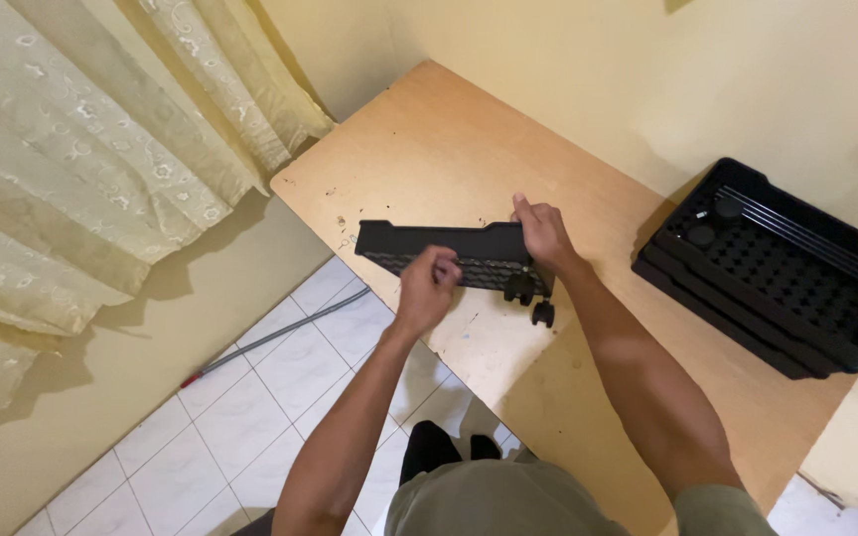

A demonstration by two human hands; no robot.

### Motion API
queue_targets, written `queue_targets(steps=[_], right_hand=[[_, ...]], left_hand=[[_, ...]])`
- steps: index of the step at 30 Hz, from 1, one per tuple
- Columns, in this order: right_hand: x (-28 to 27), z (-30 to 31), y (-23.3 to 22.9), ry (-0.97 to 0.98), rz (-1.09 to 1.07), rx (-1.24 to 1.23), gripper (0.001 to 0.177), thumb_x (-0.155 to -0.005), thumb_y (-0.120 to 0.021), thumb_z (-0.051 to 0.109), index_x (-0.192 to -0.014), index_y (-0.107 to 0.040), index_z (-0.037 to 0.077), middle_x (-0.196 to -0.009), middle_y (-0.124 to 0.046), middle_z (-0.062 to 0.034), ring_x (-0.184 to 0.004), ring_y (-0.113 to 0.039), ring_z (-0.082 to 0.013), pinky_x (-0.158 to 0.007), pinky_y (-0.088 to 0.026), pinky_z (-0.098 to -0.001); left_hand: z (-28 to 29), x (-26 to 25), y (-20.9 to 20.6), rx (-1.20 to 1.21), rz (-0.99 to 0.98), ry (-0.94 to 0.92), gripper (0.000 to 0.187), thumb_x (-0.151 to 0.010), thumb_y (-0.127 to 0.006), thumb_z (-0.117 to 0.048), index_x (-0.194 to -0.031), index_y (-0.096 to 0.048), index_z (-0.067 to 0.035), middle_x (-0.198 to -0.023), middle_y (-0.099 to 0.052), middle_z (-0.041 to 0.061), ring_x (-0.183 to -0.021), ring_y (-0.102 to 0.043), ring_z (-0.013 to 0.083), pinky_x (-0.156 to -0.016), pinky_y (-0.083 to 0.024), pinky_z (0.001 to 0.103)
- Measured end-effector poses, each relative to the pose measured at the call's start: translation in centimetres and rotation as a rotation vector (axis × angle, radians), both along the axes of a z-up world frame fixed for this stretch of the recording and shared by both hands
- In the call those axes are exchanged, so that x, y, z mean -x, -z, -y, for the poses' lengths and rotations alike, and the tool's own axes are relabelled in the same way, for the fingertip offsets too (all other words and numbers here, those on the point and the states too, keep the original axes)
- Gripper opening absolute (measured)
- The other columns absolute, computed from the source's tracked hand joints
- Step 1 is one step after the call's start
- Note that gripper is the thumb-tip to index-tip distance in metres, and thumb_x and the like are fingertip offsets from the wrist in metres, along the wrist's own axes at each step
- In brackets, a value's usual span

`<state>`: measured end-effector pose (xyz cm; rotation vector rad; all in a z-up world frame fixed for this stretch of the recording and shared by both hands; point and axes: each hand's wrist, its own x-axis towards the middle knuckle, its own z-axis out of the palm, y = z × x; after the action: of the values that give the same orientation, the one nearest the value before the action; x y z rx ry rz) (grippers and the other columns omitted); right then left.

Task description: The person assembles a black plastic crate by attaching four caster wheels to its underside and then inserting two long black rods into the crate's top holes. The person handles the crate and rods by hand on a wooden table.

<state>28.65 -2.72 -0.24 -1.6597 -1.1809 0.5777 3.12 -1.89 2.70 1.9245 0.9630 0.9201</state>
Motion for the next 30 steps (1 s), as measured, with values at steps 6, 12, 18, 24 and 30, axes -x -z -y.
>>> queue_targets(steps=[6, 12, 18, 24, 30], right_hand=[[-0.2, 0.4, -3.1, -0.143, 0.081, 0.0, 0.077, -0.108, -0.025, 0.051, -0.075, -0.066, -0.004, -0.066, -0.062, -0.0176, -0.067, -0.056, -0.0291, -0.074, -0.046, -0.0395], [0.1, 1.5, -4.9, -0.208, -0.039, -0.043, 0.077, -0.108, -0.019, 0.051, -0.069, -0.061, 0.001, -0.061, -0.055, -0.0102, -0.063, -0.05, -0.0226, -0.066, -0.044, -0.0375], [-0.7, 1.8, -4.3, -0.18, -0.041, -0.113, 0.07, -0.116, -0.019, 0.049, -0.08, -0.052, 0.0, -0.07, -0.048, -0.012, -0.07, -0.048, -0.0236, -0.068, -0.043, -0.0375], [-1.9, 1.6, -3.0, -0.095, 0.074, -0.538, 0.049, -0.115, -0.034, 0.039, -0.098, -0.061, 0.002, -0.09, -0.064, -0.0104, -0.087, -0.064, -0.0192, -0.084, -0.051, -0.0326], [0.3, 3.2, -0.4, 0.021, -0.249, -0.552, 0.04, -0.117, -0.039, 0.035, -0.108, -0.059, 0.002, -0.095, -0.065, -0.0099, -0.087, -0.065, -0.0177, -0.083, -0.053, -0.0315]], left_hand=[[-1.4, -1.6, -3.1, -0.543, -0.111, -0.118, 0.014, -0.09, -0.069, -0.011, -0.102, -0.07, -0.005, -0.1, -0.069, 0.018, -0.094, -0.063, 0.0396, -0.084, -0.049, 0.046], [-0.8, -4.1, -3.7, -0.197, -0.414, 0.077, 0.029, -0.1, -0.056, -0.033, -0.105, -0.072, -0.008, -0.097, -0.074, 0.017, -0.096, -0.067, 0.0375, -0.087, -0.044, 0.053], [-2.1, -5.4, -1.9, -0.066, -0.387, 0.175, 0.028, -0.098, -0.062, -0.035, -0.101, -0.073, -0.008, -0.094, -0.073, 0.02, -0.093, -0.068, 0.041, -0.082, -0.052, 0.049], [-2.7, -5.7, -0.8, 0.052, -0.335, -0.012, 0.027, -0.096, -0.062, -0.036, -0.097, -0.074, -0.011, -0.092, -0.074, 0.016, -0.089, -0.07, 0.0381, -0.079, -0.053, 0.047], [-3.4, -5.9, -1.4, 0.106, -0.26, -0.23, 0.031, -0.099, -0.061, -0.035, -0.09, -0.069, -0.007, -0.086, -0.072, 0.018, -0.084, -0.067, 0.039, -0.075, -0.051, 0.047]])
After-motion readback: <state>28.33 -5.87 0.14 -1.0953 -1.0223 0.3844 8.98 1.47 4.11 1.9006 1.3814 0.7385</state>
